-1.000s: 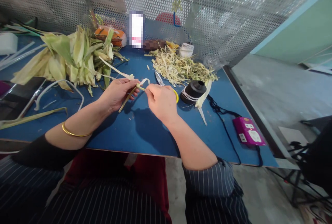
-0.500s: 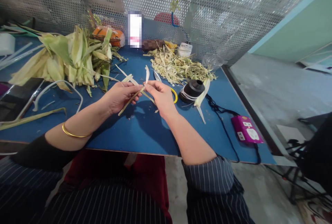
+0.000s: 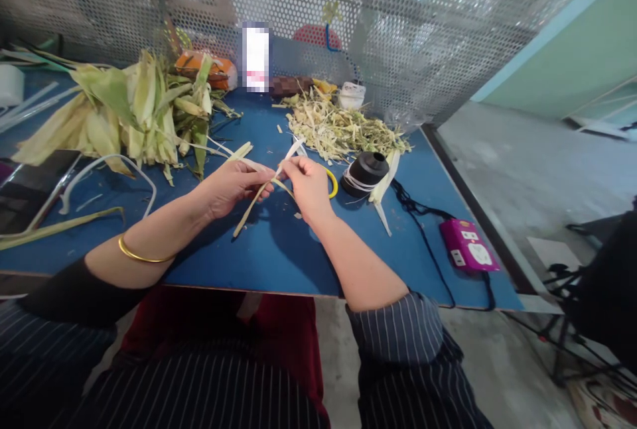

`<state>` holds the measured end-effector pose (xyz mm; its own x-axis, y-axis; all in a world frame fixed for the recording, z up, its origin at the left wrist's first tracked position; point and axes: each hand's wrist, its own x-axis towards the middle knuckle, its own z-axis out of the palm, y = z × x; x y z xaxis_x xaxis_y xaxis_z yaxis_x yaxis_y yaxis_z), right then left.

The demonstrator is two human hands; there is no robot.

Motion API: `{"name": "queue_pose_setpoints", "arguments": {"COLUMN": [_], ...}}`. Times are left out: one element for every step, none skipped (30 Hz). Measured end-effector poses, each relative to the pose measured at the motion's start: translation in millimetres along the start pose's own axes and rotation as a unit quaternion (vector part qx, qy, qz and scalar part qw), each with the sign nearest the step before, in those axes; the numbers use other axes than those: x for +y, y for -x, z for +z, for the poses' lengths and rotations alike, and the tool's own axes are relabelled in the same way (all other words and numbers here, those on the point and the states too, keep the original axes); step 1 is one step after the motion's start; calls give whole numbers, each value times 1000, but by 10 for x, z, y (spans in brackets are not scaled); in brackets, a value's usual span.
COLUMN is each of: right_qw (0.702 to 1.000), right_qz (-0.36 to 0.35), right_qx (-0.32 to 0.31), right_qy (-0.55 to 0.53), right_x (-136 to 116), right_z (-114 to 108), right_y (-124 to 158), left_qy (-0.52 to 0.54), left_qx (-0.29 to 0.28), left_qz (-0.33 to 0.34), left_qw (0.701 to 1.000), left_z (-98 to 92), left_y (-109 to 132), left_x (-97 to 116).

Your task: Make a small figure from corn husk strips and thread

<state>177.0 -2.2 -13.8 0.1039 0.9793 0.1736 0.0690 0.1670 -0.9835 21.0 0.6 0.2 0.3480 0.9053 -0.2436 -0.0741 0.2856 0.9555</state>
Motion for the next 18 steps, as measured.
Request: {"name": "queue_pose_setpoints", "arguments": {"right_qw": [1000,1000,999,999,997,993,988,982,976,970,961,949,935,921,914,915,922,932], "right_qz": [3,8,13,15,14,5,-8,-27,-52,-86,-126,-168,-207,-234,-247,-242,-221,-192], "right_qx": [-9,-18,-30,-47,-69,-91,-108,-114,-105,-79,-43,-5,29,50,52,39,16,-12], "right_qy": [4,5,6,16,39,72,112,150,184,214,241,265,288,306,318,322,318,308], "right_x": [-6,-14,-22,-28,-31,-31,-30,-28,-30,-35,-47,-64,-84,-105,-123,-136,-142,-141], "right_z": [-23,-46,-67,-84,-97,-106,-113,-117,-121,-123,-125,-125,-121,-115,-104,-90,-74,-58], "right_y": [-19,-36,-51,-62,-69,-71,-70,-66,-58,-47,-33,-15,4,25,45,63,76,84], "left_qy": [12,25,37,46,51,52,53,55,61,70,80,91,104,119,133,146,158,166], "left_qx": [5,10,15,22,32,45,60,74,89,101,111,119,121,118,108,95,79,64], "left_qz": [-1,-1,1,7,14,20,25,29,33,37,42,48,54,59,66,74,84,92], "left_qw": [1000,1000,999,999,998,997,997,995,994,992,990,988,986,984,983,982,981,980], "left_z": [-9,-18,-26,-33,-38,-41,-41,-38,-33,-26,-19,-12,-5,2,9,17,24,32], "left_y": [-9,-19,-30,-40,-50,-58,-65,-69,-71,-72,-71,-69,-68,-68,-69,-71,-75,-79], "left_x": [1,4,6,7,7,6,4,2,1,1,2,4,6,7,5,0,-9,-20]}}
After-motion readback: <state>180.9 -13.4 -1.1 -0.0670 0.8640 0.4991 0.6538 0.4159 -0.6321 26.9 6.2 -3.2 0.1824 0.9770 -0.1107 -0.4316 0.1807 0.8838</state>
